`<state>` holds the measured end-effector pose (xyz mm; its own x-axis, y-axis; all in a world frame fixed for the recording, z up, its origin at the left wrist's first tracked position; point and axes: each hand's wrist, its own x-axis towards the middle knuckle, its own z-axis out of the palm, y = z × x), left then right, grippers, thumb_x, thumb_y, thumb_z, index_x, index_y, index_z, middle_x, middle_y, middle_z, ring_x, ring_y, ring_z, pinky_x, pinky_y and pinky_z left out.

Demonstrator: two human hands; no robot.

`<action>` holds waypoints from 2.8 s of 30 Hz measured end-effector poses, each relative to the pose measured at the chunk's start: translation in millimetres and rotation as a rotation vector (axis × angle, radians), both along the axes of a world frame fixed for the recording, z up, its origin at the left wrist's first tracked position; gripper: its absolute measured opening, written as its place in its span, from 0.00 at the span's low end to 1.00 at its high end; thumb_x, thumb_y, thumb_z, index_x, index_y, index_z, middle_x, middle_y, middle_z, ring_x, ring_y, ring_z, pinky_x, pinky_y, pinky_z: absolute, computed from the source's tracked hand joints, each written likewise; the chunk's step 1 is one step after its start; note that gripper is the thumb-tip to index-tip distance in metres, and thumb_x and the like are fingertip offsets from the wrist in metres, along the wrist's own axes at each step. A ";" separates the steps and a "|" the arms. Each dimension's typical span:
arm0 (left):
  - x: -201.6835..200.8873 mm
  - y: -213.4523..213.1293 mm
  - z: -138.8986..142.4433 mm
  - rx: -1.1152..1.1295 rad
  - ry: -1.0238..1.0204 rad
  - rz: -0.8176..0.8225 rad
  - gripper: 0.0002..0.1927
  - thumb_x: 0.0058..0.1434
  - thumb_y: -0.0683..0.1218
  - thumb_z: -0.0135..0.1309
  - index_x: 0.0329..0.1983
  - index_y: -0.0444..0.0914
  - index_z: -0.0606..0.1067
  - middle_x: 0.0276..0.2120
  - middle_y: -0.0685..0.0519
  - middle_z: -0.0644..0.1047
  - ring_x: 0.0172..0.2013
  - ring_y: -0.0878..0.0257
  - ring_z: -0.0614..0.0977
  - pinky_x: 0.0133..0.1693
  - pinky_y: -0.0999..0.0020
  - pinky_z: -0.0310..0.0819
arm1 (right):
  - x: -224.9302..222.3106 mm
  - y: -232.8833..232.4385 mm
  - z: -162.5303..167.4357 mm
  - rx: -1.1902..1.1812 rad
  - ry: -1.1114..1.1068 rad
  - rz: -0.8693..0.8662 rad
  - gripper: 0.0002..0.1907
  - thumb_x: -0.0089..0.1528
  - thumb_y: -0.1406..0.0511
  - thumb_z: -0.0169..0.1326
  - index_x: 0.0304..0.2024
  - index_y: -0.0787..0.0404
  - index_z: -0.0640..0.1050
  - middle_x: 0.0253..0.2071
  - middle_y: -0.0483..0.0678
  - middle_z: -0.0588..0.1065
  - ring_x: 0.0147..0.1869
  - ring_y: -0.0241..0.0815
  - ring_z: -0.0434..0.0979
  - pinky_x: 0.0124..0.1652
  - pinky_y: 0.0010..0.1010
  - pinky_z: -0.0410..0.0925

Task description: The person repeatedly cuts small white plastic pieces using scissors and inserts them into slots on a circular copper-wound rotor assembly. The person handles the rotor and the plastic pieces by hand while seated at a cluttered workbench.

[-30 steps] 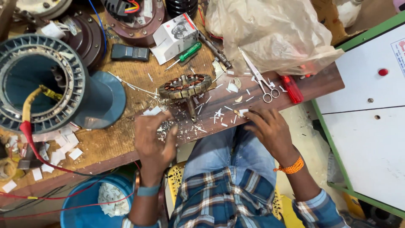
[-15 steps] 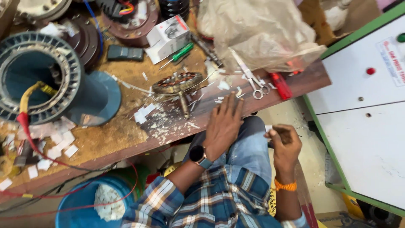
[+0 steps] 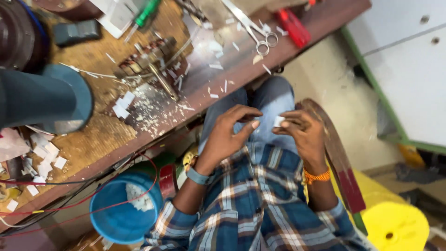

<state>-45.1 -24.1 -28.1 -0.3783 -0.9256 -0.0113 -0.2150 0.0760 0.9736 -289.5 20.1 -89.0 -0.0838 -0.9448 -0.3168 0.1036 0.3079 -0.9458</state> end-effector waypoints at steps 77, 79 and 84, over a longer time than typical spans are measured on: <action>67.3 -6.5 -6.1 0.275 0.499 0.412 0.07 0.65 0.41 0.61 0.44 0.33 0.81 0.34 0.49 0.83 0.33 0.64 0.86 0.28 0.75 0.79 | 22.6 -33.5 13.8 0.190 -0.109 0.505 0.27 0.54 0.70 0.60 0.57 0.66 0.76 0.41 0.47 0.79 0.40 0.38 0.79 0.37 0.29 0.75; 68.9 -8.9 -1.3 0.270 0.515 0.417 0.07 0.65 0.41 0.61 0.42 0.32 0.80 0.32 0.49 0.83 0.32 0.63 0.87 0.26 0.75 0.77 | 43.9 -20.1 7.2 0.244 -0.187 0.668 0.30 0.50 0.68 0.67 0.56 0.63 0.78 0.40 0.45 0.78 0.42 0.36 0.80 0.43 0.29 0.77; 62.5 -7.0 7.7 0.230 0.391 0.442 0.08 0.65 0.41 0.60 0.42 0.31 0.79 0.30 0.47 0.83 0.29 0.63 0.87 0.24 0.76 0.77 | 79.6 -15.3 22.9 0.266 -0.153 0.923 0.40 0.44 0.65 0.73 0.60 0.59 0.78 0.33 0.41 0.76 0.36 0.33 0.75 0.36 0.26 0.70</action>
<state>17.4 -31.1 -20.5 0.0227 -0.9857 -0.1671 0.1966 -0.1595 0.9674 -209.9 4.8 -66.1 0.7142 -0.5138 -0.4754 -0.1698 0.5317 -0.8297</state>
